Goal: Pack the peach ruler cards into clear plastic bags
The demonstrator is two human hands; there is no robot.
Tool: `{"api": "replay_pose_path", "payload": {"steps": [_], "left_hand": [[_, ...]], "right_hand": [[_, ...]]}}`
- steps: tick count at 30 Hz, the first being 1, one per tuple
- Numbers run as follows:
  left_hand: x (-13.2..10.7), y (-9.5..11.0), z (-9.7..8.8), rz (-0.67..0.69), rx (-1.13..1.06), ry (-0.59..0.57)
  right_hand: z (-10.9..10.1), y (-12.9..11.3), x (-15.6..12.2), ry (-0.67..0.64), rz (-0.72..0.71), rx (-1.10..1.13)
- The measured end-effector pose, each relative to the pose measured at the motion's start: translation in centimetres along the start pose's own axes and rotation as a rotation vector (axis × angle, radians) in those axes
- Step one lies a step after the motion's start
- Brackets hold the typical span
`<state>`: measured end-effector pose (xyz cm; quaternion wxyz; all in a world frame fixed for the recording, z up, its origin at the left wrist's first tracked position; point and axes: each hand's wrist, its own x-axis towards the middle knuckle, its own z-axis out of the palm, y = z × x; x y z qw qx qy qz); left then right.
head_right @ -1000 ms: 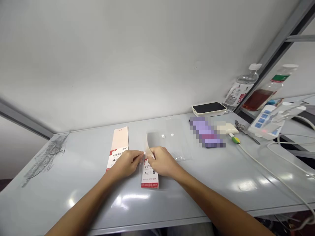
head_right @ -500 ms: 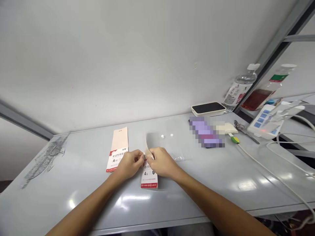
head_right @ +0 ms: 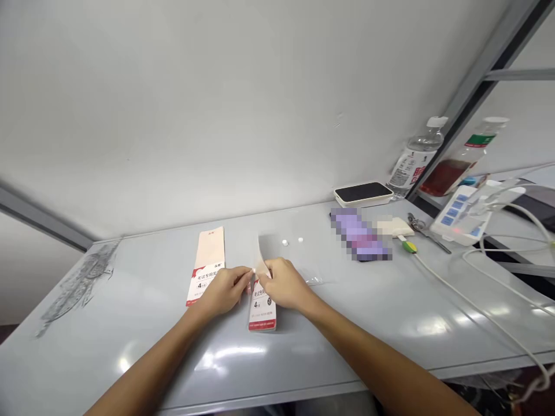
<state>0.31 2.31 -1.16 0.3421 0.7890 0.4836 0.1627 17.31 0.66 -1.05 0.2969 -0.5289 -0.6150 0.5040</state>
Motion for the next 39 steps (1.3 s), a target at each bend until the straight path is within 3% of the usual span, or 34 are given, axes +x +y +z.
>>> {"api": "replay_pose_path", "payload": {"steps": [16, 29, 39], "left_hand": [[0.0, 0.0, 0.3, 0.009, 0.015, 0.043], [0.5, -0.1, 1.3, -0.167, -0.054, 0.1], [0.6, 0.1, 1.6, -0.208, -0.044, 0.139]], "right_hand": [[0.1, -0.2, -0.3, 0.012, 0.004, -0.037], [0.5, -0.1, -0.2, 0.052, 0.006, -0.1], [1.0, 0.2, -0.1, 0.088, 0.001, -0.097]]}}
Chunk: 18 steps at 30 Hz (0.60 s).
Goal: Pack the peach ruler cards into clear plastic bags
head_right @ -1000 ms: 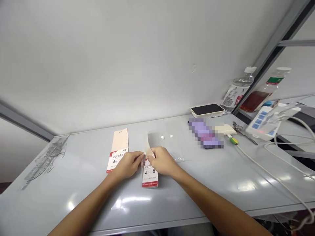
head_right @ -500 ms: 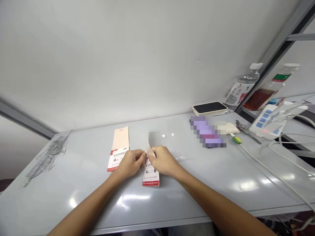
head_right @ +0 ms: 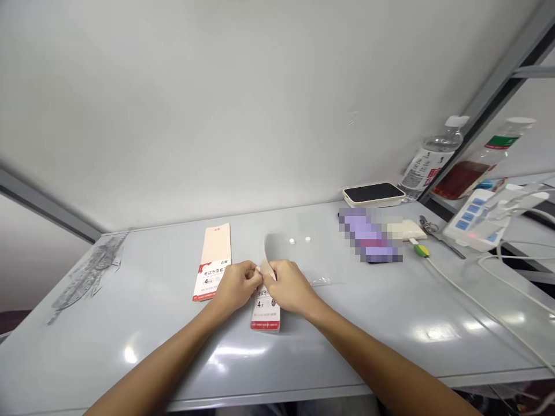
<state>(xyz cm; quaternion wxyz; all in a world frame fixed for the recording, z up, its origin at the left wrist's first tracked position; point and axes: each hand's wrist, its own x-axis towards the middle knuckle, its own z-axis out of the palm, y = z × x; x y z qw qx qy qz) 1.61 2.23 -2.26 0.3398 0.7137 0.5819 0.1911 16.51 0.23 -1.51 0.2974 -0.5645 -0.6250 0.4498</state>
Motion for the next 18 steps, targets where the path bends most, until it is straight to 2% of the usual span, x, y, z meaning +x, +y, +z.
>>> {"api": "replay_pose_path", "payload": {"steps": [4, 8, 16, 18], "left_hand": [[0.0, 0.0, -0.3, 0.008, 0.001, 0.008], [-0.3, 0.1, -0.7, 0.048, -0.027, 0.088], [-0.2, -0.4, -1.3, 0.099, -0.216, 0.259], [0.0, -0.5, -1.5, 0.101, -0.295, 0.269]], "right_hand": [[-0.1, -0.2, 0.0, -0.005, 0.024, 0.028], [-0.6, -0.4, 0.2, -0.018, 0.012, 0.129], [-1.5, -0.7, 0.2, 0.024, -0.014, 0.392], [-1.3, -0.6, 0.3, 0.028, -0.035, 0.432]]}}
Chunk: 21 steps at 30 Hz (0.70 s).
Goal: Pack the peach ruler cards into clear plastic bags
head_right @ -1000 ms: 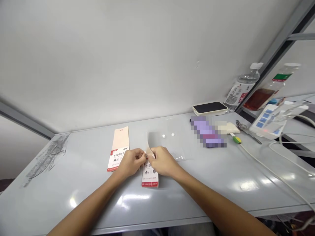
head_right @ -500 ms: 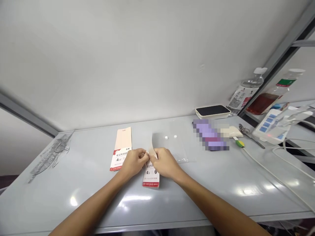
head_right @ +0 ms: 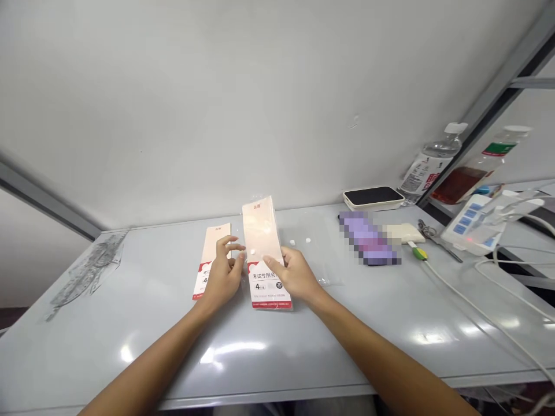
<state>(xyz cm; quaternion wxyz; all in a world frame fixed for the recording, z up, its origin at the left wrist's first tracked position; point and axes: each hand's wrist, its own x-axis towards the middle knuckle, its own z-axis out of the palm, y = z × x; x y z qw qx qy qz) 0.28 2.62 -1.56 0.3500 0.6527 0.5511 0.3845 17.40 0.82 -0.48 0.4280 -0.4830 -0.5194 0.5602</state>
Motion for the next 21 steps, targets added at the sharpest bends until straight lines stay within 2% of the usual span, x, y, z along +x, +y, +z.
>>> {"api": "replay_pose_path", "payload": {"steps": [2, 5, 8, 14, 18, 21], "left_hand": [[0.2, 0.1, -0.2, -0.004, -0.083, -0.053], [0.5, 0.4, -0.4, -0.011, -0.252, -0.194], [0.7, 0.7, -0.6, -0.012, -0.348, -0.245], [1.1, 0.4, -0.9, -0.023, -0.402, -0.158], [1.5, 0.0, -1.8, -0.102, -0.362, -0.064], [2.4, -0.7, -3.4, -0.184, -0.239, 0.09]], "right_hand": [[0.0, 0.2, 0.1, 0.001, -0.031, 0.03], [-0.1, 0.4, 0.3, 0.017, -0.067, 0.026], [-0.3, 0.5, 0.5, 0.008, -0.046, -0.009], [-0.5, 0.1, 0.8, -0.06, -0.027, 0.019], [-1.7, -0.4, 1.2, 0.041, -0.01, -0.05], [-3.6, -0.2, 1.9, 0.128, 0.042, -0.136]]}}
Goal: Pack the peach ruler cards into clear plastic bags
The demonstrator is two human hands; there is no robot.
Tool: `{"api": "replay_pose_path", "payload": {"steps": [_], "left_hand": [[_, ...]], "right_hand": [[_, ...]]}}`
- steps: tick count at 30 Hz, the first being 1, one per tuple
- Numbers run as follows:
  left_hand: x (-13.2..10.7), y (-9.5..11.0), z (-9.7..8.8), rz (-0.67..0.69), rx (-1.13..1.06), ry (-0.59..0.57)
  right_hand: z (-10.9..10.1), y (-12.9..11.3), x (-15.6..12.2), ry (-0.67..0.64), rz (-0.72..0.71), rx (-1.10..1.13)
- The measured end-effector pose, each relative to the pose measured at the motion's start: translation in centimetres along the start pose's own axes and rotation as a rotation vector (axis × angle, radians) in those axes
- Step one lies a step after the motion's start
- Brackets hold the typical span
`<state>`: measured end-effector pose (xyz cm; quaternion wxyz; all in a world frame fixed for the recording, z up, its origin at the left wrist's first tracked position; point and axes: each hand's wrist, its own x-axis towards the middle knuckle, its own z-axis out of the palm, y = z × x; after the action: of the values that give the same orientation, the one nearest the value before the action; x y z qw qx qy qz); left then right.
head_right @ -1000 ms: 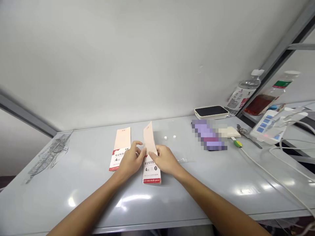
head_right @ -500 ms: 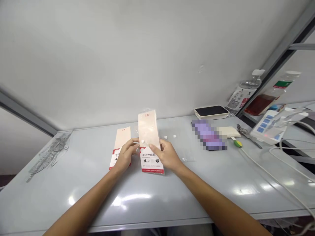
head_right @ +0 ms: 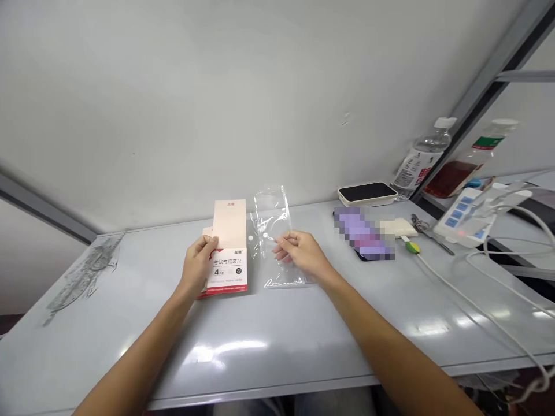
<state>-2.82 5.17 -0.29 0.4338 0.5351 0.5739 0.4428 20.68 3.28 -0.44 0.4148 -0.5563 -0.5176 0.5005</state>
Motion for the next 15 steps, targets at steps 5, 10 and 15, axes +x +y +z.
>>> {"api": "replay_pose_path", "payload": {"steps": [5, 10, 15], "left_hand": [[2.1, -0.9, -2.7, -0.092, 0.679, 0.0], [2.2, -1.5, -2.9, -0.152, 1.047, -0.022], [1.8, -0.9, -2.9, -0.153, 1.143, -0.028]], "right_hand": [[-2.3, 1.6, 1.6, 0.153, 0.127, -0.487], [-2.2, 1.7, 1.5, 0.244, 0.179, -0.956], [-2.0, 1.4, 1.3, 0.236, 0.177, -1.067]]}}
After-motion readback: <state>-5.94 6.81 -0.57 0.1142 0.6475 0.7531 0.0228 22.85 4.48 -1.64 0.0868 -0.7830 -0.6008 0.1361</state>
